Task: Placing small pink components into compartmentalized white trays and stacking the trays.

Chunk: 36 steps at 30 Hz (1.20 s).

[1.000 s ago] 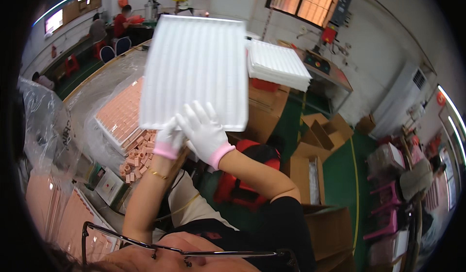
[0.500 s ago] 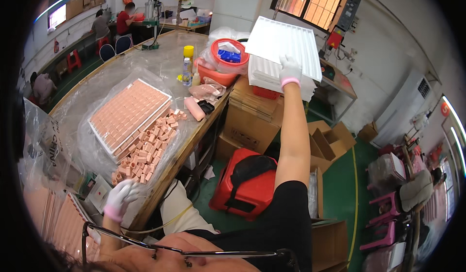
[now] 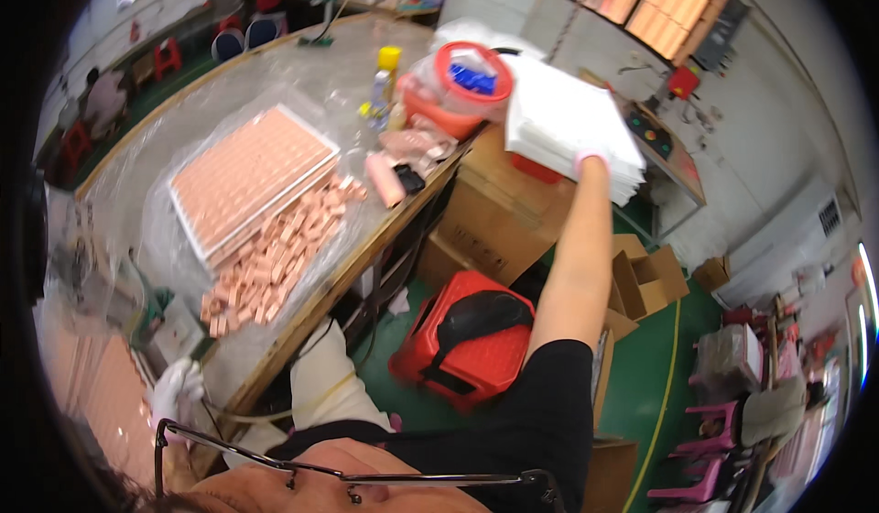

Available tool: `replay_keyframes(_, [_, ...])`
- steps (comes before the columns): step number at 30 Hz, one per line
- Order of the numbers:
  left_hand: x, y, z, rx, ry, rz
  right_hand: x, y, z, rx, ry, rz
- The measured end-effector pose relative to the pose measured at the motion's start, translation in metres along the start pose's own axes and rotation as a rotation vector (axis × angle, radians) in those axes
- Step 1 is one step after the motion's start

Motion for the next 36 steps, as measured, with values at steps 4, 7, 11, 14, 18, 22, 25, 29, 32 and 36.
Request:
replay_keyframes(4, [0.020,0.081,0.004,0.231,-0.055,0.018,-0.163,0.048,-0.040,-0.281,0.011,-0.055])
replay_keyframes(7, [0.011,0.073,-0.008,0.225,-0.078,-0.006,-0.247,0.129,-0.201,-0.110,0.135,-0.055])
replay_keyframes(11, [0.000,0.083,-0.021,0.270,-0.049,0.025,-0.335,0.191,-0.249,0.197,-0.711,-0.691])
replay_keyframes(14, [-0.014,0.117,-0.044,0.510,-0.116,0.112,-0.469,0.359,-0.333,-0.447,-1.548,-0.972])
replay_keyframes(18, [-0.015,0.150,-0.072,0.742,-0.203,0.252,-0.556,0.511,-0.354,-0.303,-1.605,-1.438])
replay_keyframes(22, [-0.017,0.222,-0.102,1.035,-0.251,0.351,-0.621,0.589,-0.371,-0.024,-1.258,-1.580])
replay_keyframes(25, [-0.012,0.250,-0.128,1.113,-0.665,0.438,-0.630,0.587,-0.363,0.038,-1.081,-1.533])
replay_keyframes(29, [-0.011,0.250,-0.138,0.925,-1.043,0.570,-0.641,0.595,-0.343,0.076,-0.858,-1.609])
replay_keyframes(32, [0.010,0.228,-0.113,0.745,-1.418,0.542,-0.646,0.597,-0.354,0.070,-0.888,-1.633])
replay_keyframes(36, [0.002,0.209,-0.117,0.607,-1.618,0.390,-0.648,0.596,-0.343,-0.023,-0.872,-1.596])
Point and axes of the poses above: each hand's wrist, its own y-axis away from the middle knuckle, its own z-axis out of the palm, x = y × z, the point moved 4 cm from there along -y, towards the middle knuckle, and after that the axes turned 1 degree about -z, right-handed, at the moved point
